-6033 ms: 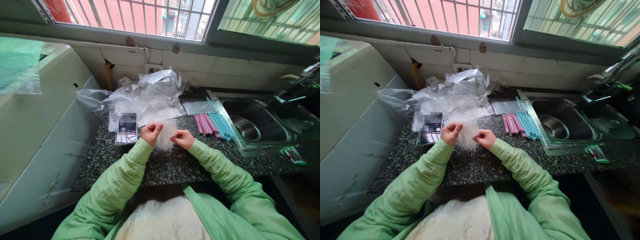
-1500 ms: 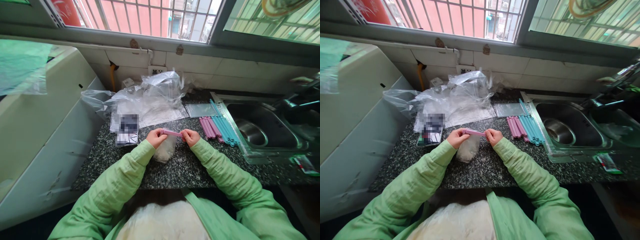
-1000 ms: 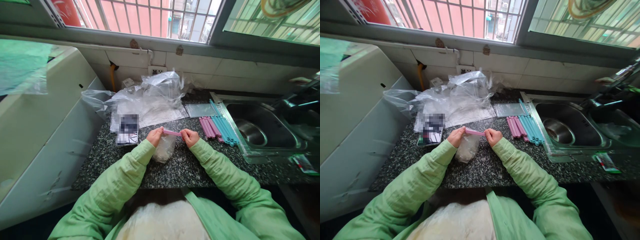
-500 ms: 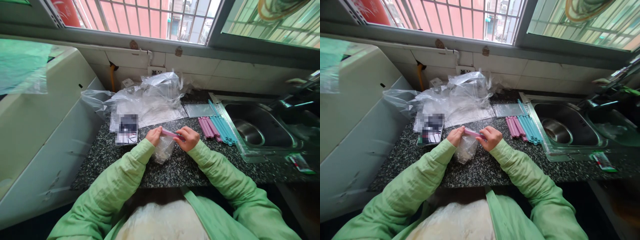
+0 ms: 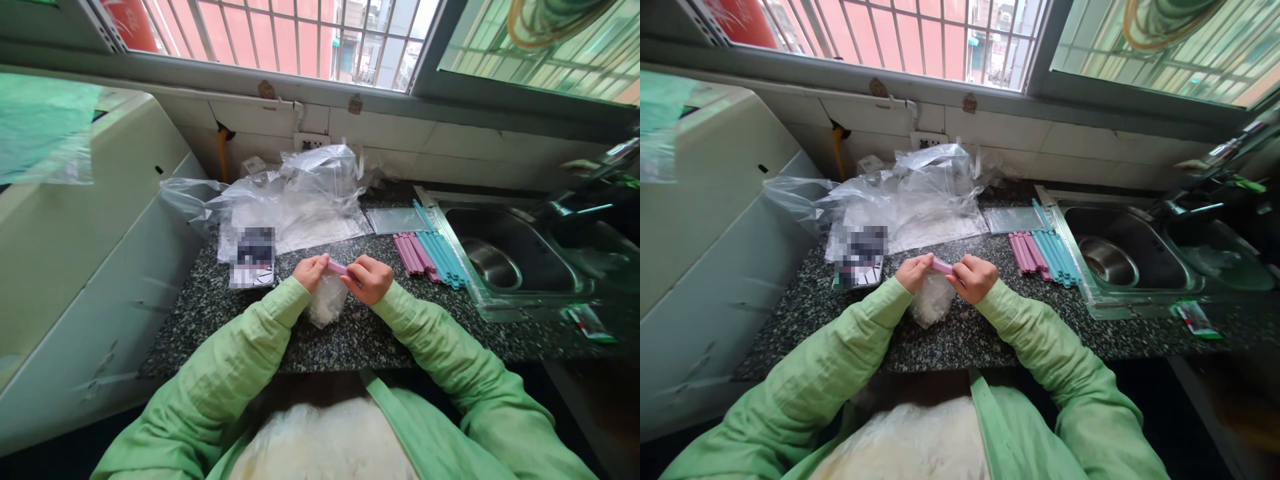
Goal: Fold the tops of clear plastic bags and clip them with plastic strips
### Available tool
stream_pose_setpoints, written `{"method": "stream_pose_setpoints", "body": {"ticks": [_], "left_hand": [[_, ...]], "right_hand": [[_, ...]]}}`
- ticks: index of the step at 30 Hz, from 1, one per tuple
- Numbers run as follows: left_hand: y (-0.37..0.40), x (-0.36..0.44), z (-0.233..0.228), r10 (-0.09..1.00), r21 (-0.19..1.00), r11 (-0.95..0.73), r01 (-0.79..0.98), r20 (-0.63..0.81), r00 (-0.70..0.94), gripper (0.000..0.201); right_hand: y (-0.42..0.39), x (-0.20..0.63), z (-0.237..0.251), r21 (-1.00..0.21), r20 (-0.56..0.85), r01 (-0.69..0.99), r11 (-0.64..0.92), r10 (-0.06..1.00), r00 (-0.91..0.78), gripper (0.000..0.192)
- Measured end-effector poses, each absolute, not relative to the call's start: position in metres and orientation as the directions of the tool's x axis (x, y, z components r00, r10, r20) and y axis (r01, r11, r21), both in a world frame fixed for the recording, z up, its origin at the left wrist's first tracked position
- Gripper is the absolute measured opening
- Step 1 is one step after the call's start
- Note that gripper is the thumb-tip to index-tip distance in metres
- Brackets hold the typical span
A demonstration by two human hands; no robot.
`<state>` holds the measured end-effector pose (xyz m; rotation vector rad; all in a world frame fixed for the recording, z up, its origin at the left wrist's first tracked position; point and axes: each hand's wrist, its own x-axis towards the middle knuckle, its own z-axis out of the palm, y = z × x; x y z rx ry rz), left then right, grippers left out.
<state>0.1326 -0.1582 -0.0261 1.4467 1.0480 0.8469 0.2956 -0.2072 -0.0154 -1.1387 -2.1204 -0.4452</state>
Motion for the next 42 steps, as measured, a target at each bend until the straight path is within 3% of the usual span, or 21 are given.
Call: {"method": "stream_pose_setpoints", "body": {"ticks": [11, 23, 42], "left_hand": [[-0.1629, 0.1350, -0.0210, 0.946, 0.991, 0.034, 0.126, -0.072, 0.315, 0.048], [-0.1620, 0.1380, -0.0261, 0.935, 0.986, 0.164, -0.018, -0.150, 0.322, 0.044], [-0.1665, 0.1406, -0.0168, 0.927, 0.970, 0.239, -0.036, -0.217, 0.305, 0.042]], "right_hand": [[-0.2076, 0.2962, -0.0191, -0.066, 0.720, 0.790, 0.610, 0.577, -0.386, 0.023], [-0.2080, 0.2975, -0.0194, -0.070, 0.729, 0.782, 0.619, 0.567, -0.384, 0.023], [-0.2088, 0.2987, -0.0191, -0.066, 0.720, 0.778, 0.625, 0.570, -0.396, 0.024]]}}
